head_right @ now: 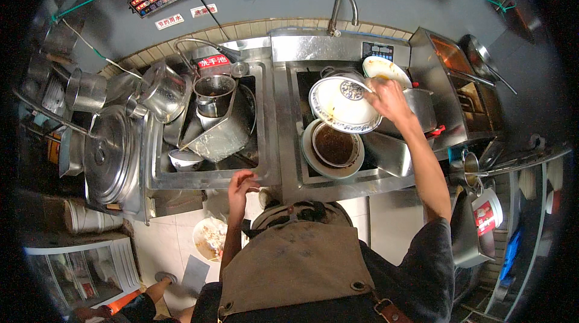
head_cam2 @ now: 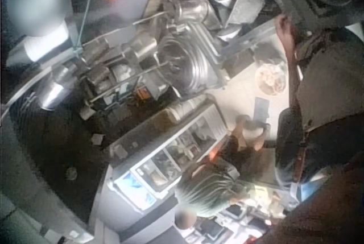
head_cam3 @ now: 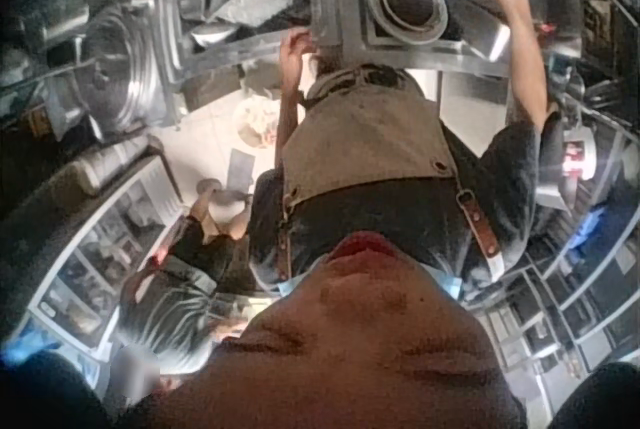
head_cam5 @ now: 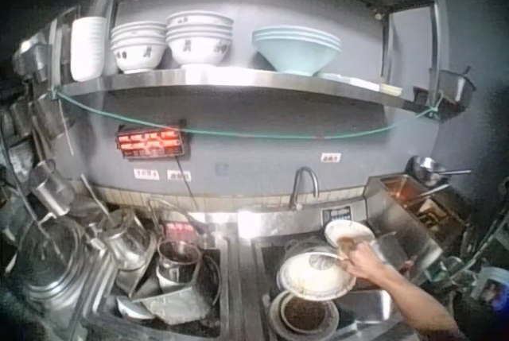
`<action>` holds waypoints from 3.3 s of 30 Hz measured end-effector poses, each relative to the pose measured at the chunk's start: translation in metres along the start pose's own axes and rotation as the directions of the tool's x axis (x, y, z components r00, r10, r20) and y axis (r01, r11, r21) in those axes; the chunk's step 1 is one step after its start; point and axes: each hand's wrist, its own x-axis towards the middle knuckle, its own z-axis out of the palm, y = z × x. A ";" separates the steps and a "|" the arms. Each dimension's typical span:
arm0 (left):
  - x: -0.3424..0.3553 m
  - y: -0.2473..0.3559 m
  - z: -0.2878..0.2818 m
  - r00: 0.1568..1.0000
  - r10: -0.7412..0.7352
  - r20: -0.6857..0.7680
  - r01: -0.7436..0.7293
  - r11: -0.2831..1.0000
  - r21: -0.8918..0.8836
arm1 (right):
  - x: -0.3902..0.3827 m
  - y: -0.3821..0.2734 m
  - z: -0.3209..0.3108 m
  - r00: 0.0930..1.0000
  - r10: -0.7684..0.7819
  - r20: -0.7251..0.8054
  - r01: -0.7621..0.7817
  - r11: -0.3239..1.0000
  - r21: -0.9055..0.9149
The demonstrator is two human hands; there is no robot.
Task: The person washes various kitchen items including plates, bowls, and metal pots in a commercial kitchen sink using a sponge and running water. They scrub each item and place them in a drying area.
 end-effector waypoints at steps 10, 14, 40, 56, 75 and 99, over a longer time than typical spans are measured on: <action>0.095 0.119 0.077 0.877 0.073 0.475 -0.084 0.996 0.002 | 0.024 -0.097 -0.023 0.989 -0.139 0.041 0.115 0.922 0.369; 0.119 0.134 0.066 0.847 0.081 0.525 0.028 0.980 -0.196 | 0.036 -0.115 -0.013 0.975 -0.196 0.105 0.124 0.872 0.474; 0.083 0.055 0.001 0.994 -0.078 0.072 0.106 0.771 -0.628 | 0.053 -0.231 0.116 0.827 -0.270 0.494 0.160 0.954 0.254; 0.077 0.035 -0.006 0.994 -0.108 -0.012 0.082 0.818 -0.569 | 0.050 -0.226 0.165 0.772 -0.253 0.583 -0.030 0.902 0.431; 0.083 0.058 -0.018 0.993 -0.013 -0.122 -0.056 0.836 -0.546 | 0.095 -0.258 0.140 0.630 0.284 0.722 -0.713 -0.156 0.684; 0.086 0.063 -0.018 0.995 -0.025 -0.094 -0.028 0.853 -0.521 | 0.083 -0.276 0.133 0.880 0.258 0.399 -0.453 0.200 0.869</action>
